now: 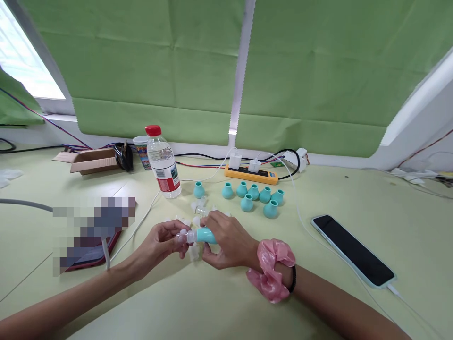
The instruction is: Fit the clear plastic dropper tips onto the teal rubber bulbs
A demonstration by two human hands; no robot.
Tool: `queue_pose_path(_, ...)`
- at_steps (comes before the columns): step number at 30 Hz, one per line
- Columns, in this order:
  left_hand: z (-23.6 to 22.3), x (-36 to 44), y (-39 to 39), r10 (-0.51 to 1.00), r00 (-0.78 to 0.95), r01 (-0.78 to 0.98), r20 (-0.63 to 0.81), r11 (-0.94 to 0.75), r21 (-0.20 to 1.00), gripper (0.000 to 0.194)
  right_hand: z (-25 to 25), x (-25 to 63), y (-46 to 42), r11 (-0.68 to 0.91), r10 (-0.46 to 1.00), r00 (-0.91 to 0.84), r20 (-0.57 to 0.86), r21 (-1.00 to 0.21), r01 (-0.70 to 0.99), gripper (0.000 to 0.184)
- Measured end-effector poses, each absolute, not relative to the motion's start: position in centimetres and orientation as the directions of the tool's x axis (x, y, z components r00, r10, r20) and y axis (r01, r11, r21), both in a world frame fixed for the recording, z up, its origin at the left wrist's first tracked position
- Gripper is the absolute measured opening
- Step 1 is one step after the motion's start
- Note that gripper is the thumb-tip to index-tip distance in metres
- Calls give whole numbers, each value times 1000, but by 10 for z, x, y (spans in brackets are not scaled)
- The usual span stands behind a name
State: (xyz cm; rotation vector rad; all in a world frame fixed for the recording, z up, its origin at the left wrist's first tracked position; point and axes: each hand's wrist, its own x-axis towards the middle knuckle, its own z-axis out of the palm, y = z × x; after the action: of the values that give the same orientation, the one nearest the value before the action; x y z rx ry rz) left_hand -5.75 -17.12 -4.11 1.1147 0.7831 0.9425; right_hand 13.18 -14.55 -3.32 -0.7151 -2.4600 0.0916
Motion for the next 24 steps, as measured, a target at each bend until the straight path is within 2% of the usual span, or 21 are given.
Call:
queue_pose_path(3, -42, -58, -172, 876, 477, -172, -76, 177, 969, 24, -39, 128, -148, 847, 511, -675, 532, -177, 502, 20)
queue_pose_path(6, -41, -58, -172, 857, 508, -117, -85, 166, 979, 23, -44, 127, -149, 847, 480, -680, 554, -90, 525, 9)
queue_pose_path(10, -37, -56, -175, 894, 442, -23, -68, 87, 996, 23, -47, 125, -153, 843, 450, -689, 567, -15, 538, 9)
queue_pose_path(12, -35, -54, -178, 911, 411, 42, -40, 25, 999, 22, -46, 124, -156, 840, 494, -662, 564, -115, 530, 8)
queue_pose_path(14, -34, -54, -182, 913, 408, 109, 6, -55, 993, 20, -45, 122, -159, 815, 574, -616, 539, -302, 494, 8)
queue_pose_path(16, -33, -55, -185, 909, 409, 191, 84, -175, 966, 18, -42, 120, -161, 741, 667, -591, 454, -493, 457, 9)
queue_pose_path(18, -33, -56, -187, 886, 430, 294, 174, -320, 901, 15, -39, 119, -162, 641, 732, -602, 320, -624, 448, 6)
queue_pose_path(21, -33, -58, -186, 830, 492, 411, 263, -488, 771, 12, -36, 119, -162, 524, 743, -654, 139, -728, 441, 6)
queue_pose_path(24, -33, -60, -184, 787, 548, 446, 285, -562, 696, 11, -33, 119, -162, 461, 730, -681, 61, -780, 424, 8)
